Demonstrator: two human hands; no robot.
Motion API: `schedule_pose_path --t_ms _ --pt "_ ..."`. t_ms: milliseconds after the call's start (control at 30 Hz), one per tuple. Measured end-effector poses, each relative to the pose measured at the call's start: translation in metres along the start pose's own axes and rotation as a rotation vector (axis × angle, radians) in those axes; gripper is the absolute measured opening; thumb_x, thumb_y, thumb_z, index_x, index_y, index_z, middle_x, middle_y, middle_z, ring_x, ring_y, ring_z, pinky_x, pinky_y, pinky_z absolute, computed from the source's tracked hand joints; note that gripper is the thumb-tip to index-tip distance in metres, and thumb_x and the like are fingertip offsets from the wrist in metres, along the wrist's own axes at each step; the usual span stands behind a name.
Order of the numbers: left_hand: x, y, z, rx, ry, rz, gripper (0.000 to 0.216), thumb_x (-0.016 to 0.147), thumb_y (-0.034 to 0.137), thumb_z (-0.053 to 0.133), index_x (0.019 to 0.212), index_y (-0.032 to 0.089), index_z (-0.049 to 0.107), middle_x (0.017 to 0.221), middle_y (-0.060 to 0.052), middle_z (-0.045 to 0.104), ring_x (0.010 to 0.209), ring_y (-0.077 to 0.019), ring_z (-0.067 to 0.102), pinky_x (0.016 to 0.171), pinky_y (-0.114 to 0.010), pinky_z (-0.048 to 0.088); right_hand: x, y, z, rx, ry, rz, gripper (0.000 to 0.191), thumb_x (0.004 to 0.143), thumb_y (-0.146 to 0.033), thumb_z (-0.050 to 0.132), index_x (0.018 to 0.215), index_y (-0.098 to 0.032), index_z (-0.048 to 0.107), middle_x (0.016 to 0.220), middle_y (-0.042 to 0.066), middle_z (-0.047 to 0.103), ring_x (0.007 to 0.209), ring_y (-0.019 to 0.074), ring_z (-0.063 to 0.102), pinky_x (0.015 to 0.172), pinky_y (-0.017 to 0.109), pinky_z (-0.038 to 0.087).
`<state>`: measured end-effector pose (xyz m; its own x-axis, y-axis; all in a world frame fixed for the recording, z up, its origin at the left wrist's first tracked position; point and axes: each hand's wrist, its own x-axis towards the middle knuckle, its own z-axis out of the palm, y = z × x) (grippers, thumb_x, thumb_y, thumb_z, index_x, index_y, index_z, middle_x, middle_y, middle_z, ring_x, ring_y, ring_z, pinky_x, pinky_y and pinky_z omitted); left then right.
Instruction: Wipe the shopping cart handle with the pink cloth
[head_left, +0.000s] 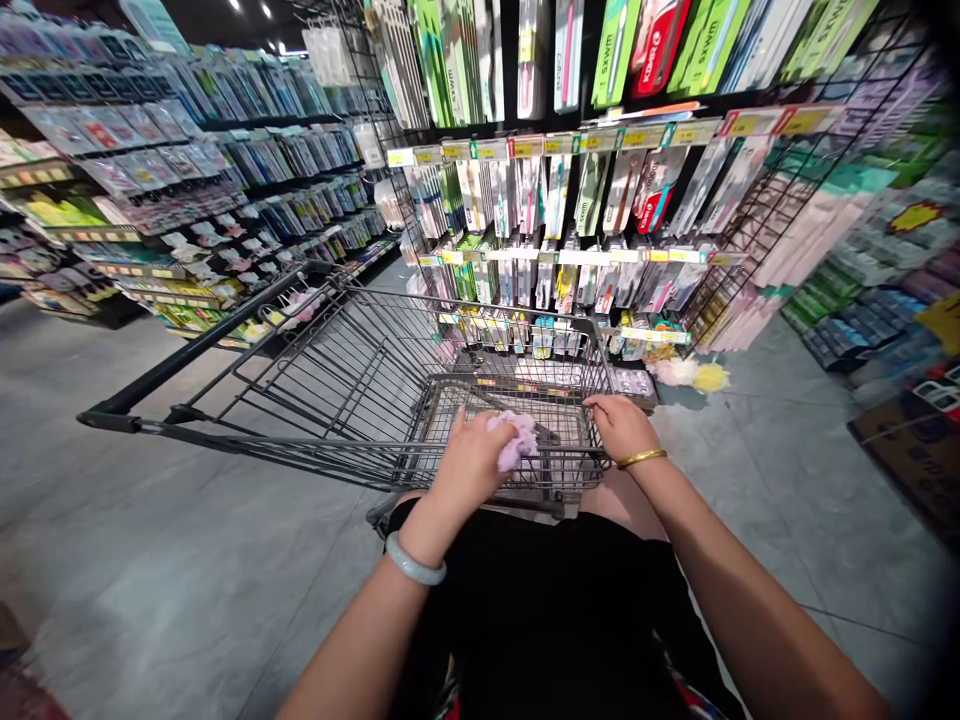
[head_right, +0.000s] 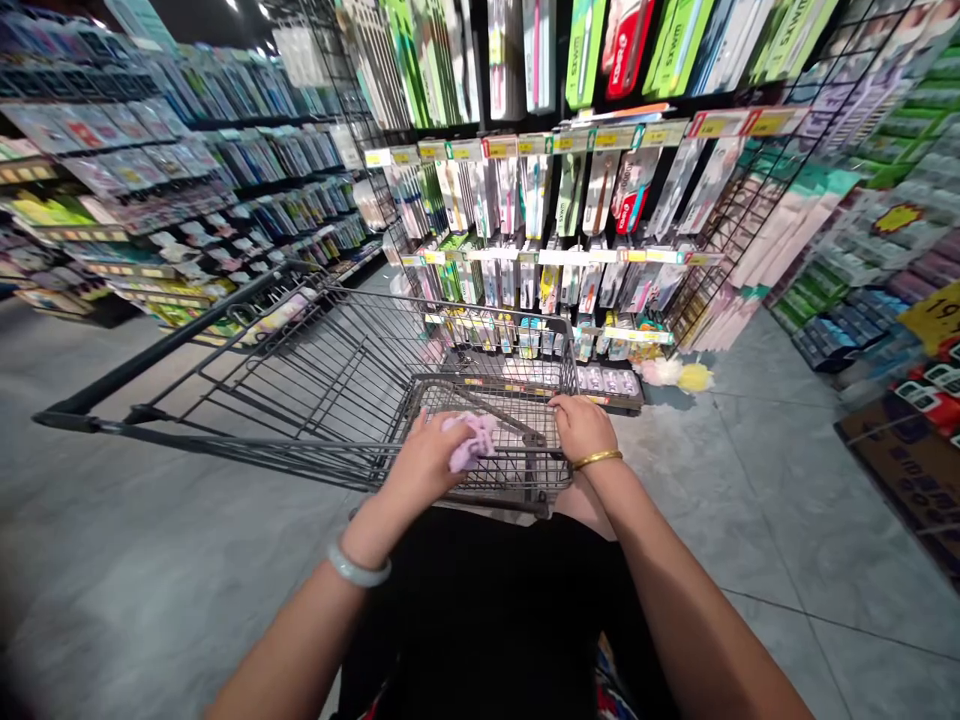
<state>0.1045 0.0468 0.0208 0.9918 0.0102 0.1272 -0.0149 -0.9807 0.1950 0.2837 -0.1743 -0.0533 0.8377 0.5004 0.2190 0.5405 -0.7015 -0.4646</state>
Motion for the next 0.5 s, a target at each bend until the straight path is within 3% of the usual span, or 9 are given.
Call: schedule_pose_path --t_ms 133,367,500 --pt "-0.013 -0.014 -0.004 0.040 0.072 -0.092 0.035 0.076 0.024 0.068 0.110 0.028 0.060 0.118 -0.007 0.057 0.112 -0.0256 0.053 0.117 -0.058 0.017 0.004 0.000 0.002 0.013 0.006 0.002 0.032 0.090 -0.020 0.041 0.103 -0.021 0.070 0.096 0.007 0.070 0.098 0.0213 0.060 0.086 0.030 0.041" --pt "0.018 0.046 0.039 0.069 0.178 0.081 0.032 0.079 0.017 0.059 0.109 0.025 0.059 0.120 -0.009 0.054 0.107 -0.0246 0.052 0.115 -0.051 0.027 0.011 0.008 0.003 -0.025 -0.005 -0.008 0.032 0.089 -0.021 0.042 0.103 -0.022 0.071 0.102 0.006 0.071 0.101 0.0207 0.061 0.088 0.030 0.042" --pt "0.029 0.057 0.052 0.099 0.215 0.095 0.026 0.083 0.019 0.057 0.108 0.026 0.058 0.120 -0.007 0.053 0.104 -0.0231 0.052 0.116 -0.053 0.022 0.012 0.013 -0.003 -0.083 -0.040 -0.028 0.033 0.090 -0.022 0.042 0.104 -0.022 0.071 0.107 0.006 0.071 0.104 0.0202 0.060 0.090 0.030 0.042"
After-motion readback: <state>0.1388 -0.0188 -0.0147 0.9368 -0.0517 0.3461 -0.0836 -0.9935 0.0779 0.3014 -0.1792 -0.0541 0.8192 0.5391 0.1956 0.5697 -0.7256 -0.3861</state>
